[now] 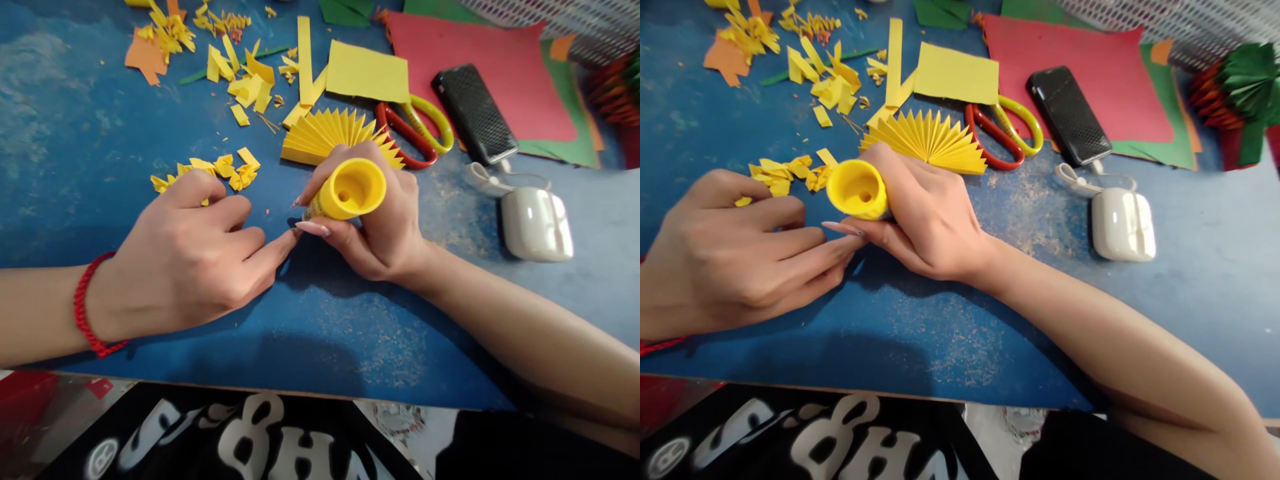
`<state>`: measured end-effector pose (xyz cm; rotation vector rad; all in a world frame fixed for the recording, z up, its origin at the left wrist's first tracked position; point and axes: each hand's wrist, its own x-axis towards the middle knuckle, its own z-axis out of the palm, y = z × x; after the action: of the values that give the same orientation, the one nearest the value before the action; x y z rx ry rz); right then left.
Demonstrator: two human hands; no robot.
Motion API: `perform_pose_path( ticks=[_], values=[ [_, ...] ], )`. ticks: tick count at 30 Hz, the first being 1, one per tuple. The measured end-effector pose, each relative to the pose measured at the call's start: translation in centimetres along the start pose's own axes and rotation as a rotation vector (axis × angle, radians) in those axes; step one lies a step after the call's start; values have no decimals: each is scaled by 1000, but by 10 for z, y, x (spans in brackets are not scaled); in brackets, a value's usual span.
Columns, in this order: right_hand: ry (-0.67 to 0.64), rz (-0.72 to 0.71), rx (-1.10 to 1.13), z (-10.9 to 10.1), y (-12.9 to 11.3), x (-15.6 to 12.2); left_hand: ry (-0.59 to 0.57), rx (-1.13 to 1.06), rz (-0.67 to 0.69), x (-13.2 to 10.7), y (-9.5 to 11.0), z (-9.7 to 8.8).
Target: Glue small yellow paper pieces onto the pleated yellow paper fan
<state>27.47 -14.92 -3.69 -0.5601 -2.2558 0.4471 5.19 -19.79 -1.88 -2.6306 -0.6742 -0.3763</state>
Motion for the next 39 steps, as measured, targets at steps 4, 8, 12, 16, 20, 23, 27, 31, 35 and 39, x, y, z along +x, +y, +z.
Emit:
perform_pose_path(
  ticks=[4, 8, 12, 16, 20, 23, 27, 31, 35, 39],
  values=[
    [-24, -29, -51, 0, 1, 0, 27, 32, 14, 3, -1, -1],
    [-43, -63, -68, 0, 2, 0, 38, 16, 4, 3, -2, -2],
    [-66, -22, -59, 0, 4, 0, 49, -31, -16, 1, -1, -1],
    [-63, -15, -7, 0, 2, 1, 63, -42, 4, 0, -2, 0],
    [-71, -24, 50, -2, -1, 2, 35, -54, -31, -2, -1, -1],
    [-90, -22, 30, -3, -3, 3, -15, -66, -60, -4, -1, -2],
    [-81, -36, 0, -2, -4, 5, 7, -63, -45, -4, -1, -2],
    [-88, -30, -24, -2, -1, 5, 39, -162, -96, -3, -2, -1],
    [-65, -32, -45, -1, 3, 3, -1, -125, -101, -4, -3, 0],
    [0, -42, -58, 1, 7, -2, -48, -159, -151, -5, 0, -1]
  ],
)
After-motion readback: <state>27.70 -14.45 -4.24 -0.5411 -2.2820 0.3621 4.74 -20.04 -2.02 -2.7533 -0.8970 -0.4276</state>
